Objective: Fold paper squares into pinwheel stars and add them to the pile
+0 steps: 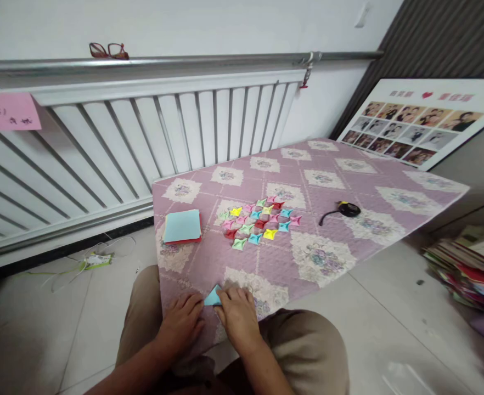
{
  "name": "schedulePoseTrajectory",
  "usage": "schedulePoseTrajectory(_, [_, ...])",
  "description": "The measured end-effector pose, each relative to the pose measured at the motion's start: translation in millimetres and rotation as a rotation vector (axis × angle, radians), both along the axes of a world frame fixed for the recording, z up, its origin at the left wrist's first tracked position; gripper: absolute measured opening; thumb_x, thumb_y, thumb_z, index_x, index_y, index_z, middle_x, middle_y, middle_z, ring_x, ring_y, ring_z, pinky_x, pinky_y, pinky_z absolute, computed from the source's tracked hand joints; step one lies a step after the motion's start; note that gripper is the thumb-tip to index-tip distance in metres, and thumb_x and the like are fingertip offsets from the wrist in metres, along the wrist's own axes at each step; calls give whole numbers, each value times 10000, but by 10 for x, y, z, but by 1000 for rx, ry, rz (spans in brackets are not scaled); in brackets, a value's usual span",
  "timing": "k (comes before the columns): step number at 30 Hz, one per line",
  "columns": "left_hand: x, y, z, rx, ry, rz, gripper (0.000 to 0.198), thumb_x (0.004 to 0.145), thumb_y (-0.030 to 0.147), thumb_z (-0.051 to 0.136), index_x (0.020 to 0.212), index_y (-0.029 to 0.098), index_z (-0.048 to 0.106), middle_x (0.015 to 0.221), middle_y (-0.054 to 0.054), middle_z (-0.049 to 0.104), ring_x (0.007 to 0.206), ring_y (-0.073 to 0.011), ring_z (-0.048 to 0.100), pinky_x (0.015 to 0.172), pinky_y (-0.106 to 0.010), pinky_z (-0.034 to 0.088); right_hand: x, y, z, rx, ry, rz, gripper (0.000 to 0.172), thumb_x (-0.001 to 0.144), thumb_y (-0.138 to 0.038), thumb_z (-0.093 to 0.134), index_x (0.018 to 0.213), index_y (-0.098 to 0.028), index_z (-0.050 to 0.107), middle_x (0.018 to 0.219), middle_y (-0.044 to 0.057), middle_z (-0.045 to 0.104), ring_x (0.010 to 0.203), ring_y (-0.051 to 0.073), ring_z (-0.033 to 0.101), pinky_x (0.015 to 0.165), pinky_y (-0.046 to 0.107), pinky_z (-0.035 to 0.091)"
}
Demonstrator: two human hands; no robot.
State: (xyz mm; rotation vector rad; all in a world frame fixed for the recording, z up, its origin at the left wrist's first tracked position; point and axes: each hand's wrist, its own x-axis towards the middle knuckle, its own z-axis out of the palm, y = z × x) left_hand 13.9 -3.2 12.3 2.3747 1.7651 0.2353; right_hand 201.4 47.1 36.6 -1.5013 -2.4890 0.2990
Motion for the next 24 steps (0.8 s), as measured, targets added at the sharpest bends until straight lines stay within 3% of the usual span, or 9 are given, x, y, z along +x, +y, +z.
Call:
schedulePoseTrajectory(4, [0,130,143,-80,-73,13,178,867,244,543,1029,215,610,1146,-37,582,1071,-235,485,932,-381,381,7,106,32,-93,-19,63,263,815,-256,646,1075,-288,623,1016,47,615,1003,246,528,914,404,312])
schedulePoseTrajectory(8, [3,248,211,-126,-111,26,142,868,231,556,1000,226,609,1081,-26,586,1024,-219,492,892,-358,381,28,204,5,-131,-5,90,241,809,-236,640,1045,-282,633,1027,38,624,1009,235,530,896,376,317])
schedulePoseTrajectory(24, [-14,374,133,-88,-107,-34,102,889,238,559,961,225,630,1001,-26,577,955,-212,486,838,-354,372,20,293,16,-146,-38,151,259,776,-243,661,1033,-246,622,1042,43,634,1015,228,544,878,342,341])
